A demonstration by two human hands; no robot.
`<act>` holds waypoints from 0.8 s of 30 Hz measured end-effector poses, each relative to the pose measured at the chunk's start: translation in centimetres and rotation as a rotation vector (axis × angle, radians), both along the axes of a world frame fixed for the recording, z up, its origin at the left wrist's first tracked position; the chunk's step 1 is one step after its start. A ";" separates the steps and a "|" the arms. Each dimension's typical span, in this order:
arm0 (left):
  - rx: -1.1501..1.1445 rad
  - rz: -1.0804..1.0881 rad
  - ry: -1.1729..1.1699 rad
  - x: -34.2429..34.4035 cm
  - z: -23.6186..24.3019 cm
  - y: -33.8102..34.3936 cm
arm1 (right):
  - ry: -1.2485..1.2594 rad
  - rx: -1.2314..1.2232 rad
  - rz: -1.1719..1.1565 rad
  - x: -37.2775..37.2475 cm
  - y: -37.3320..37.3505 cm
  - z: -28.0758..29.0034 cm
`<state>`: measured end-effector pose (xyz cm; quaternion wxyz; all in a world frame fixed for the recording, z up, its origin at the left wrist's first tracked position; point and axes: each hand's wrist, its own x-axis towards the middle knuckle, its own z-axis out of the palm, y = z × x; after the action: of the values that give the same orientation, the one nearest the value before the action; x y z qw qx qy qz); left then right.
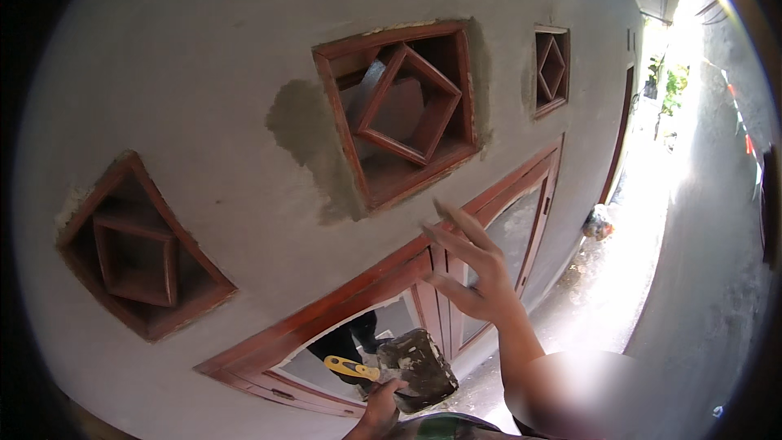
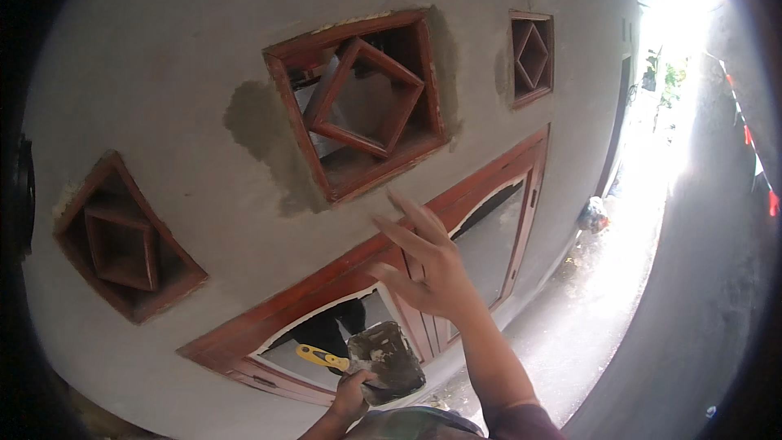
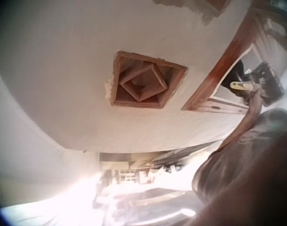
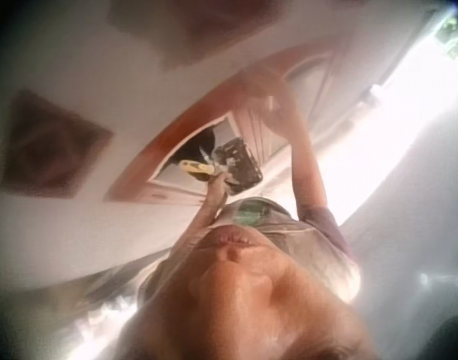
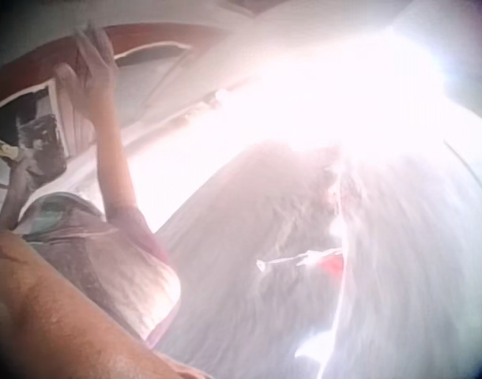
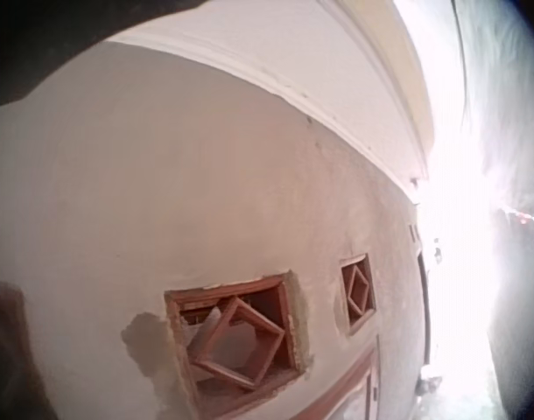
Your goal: The person applies plaster to the wall around a decorative window frame using a trowel and hawk. They repeatedly smooth the surface with their hand to blend the edges and remove excess material.
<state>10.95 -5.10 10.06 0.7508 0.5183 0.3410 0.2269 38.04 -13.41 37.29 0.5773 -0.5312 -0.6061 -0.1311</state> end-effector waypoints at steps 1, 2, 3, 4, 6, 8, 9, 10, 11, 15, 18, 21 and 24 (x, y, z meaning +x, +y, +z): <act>0.050 -0.011 -0.014 -0.2 -1.6 0.6 | 0.101 -0.030 0.011 -0.2 -1.4 -1.8; -0.069 0.016 -0.036 -0.4 -2.4 1.2 | 0.206 -0.054 0.026 -0.6 -2.8 -3.7; -0.196 0.025 -0.058 -0.1 -2.9 1.5 | 0.295 -0.085 -0.019 -0.6 -4.4 -5.9; -0.179 0.022 -0.034 0.1 -3.1 1.5 | 0.384 -0.114 -0.059 -0.9 -5.6 -8.5; -0.147 0.013 0.000 2.0 -4.2 1.8 | 0.530 -0.179 -0.168 -1.1 -7.2 -13.8; 0.388 -0.262 0.173 1.5 -3.6 2.5 | 0.557 -0.245 -0.241 -3.5 -8.7 -17.2; 0.656 -0.390 0.257 1.2 -2.3 2.2 | 0.573 -0.282 -0.267 -4.5 -9.2 -18.0; 0.918 -0.385 0.300 1.6 -0.8 1.9 | 0.579 -0.289 -0.297 -5.6 -9.6 -18.6; 0.722 -0.404 0.230 2.3 -0.3 1.9 | 0.586 -0.302 -0.324 -6.6 -10.0 -18.7; 0.262 -0.416 0.074 3.9 0.5 2.0 | 0.529 -0.281 -0.519 -8.6 -11.0 -20.8; 0.345 -0.588 0.141 4.6 -0.5 2.3 | 0.512 -0.175 -0.787 -9.1 -14.5 -22.9; 0.208 -0.575 0.125 6.1 1.3 2.8 | 0.711 -0.337 -1.056 -11.6 -16.4 -19.6; 0.194 -0.557 0.032 6.4 0.5 3.6 | 0.450 -0.370 -1.048 -11.6 -14.7 -18.1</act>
<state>17.35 -1.47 10.57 0.7258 0.6646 0.1741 0.0355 26.43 -28.09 19.21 0.4481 -0.8656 -0.1391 -0.1748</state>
